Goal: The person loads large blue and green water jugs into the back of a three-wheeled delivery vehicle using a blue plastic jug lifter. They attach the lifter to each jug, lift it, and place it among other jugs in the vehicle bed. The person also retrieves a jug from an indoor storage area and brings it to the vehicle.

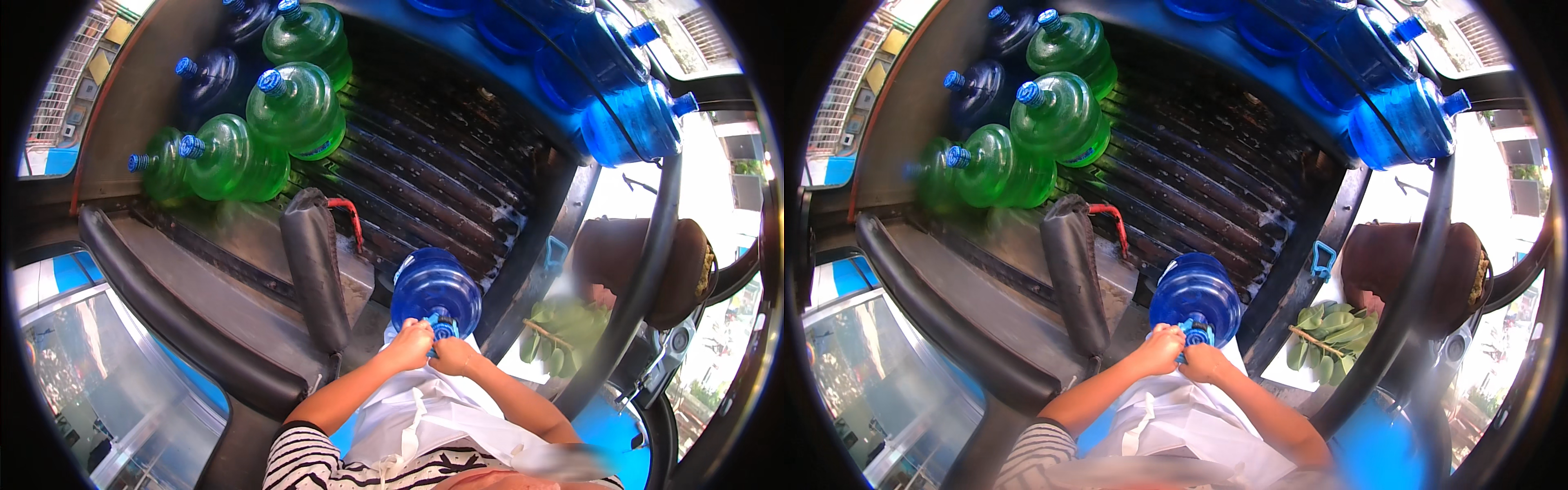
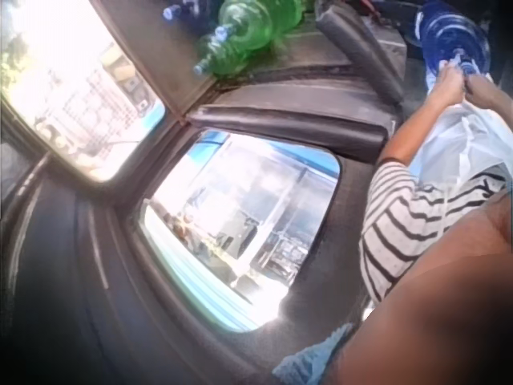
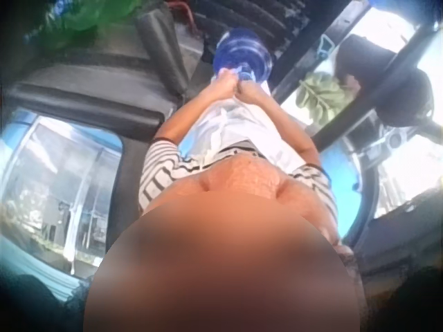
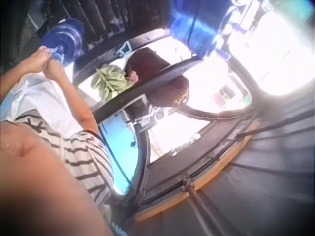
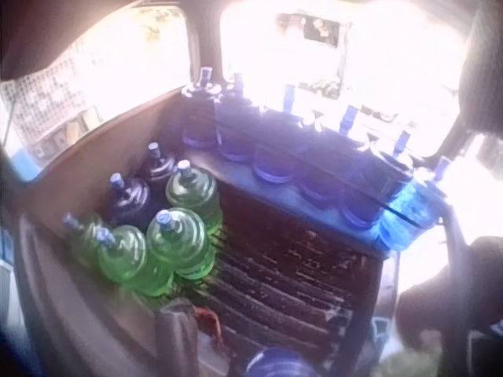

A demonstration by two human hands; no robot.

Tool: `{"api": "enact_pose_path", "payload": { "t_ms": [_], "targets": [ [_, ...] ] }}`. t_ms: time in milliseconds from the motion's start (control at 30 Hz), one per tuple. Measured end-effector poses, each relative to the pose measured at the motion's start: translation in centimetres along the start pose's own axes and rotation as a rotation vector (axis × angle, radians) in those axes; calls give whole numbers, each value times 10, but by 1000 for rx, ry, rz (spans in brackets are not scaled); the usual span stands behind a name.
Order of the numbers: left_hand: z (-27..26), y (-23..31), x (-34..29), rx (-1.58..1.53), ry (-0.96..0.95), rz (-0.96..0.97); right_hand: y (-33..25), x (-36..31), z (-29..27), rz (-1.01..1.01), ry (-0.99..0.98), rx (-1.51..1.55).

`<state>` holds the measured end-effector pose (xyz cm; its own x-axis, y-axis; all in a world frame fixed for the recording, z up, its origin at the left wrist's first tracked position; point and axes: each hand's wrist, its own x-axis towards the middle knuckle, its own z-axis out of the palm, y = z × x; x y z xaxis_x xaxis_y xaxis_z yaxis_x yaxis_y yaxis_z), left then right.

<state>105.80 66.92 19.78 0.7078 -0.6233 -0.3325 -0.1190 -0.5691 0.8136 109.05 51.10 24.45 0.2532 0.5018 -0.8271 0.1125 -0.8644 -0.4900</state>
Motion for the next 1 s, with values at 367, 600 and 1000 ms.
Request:
{"api": "enact_pose_path", "payload": {
  "t_ms": [367,600,1000],
  "targets": [
    [-15,6,-12,-226,335,-312,-41,39,-68,-157,-152,-581],
    [-19,16,13,-191,276,-324,-30,26,-91,-61,-257,-565],
    [-198,6,113,-137,312,-530,-42,74,-283,-192,-244,-357]
  ]
}}
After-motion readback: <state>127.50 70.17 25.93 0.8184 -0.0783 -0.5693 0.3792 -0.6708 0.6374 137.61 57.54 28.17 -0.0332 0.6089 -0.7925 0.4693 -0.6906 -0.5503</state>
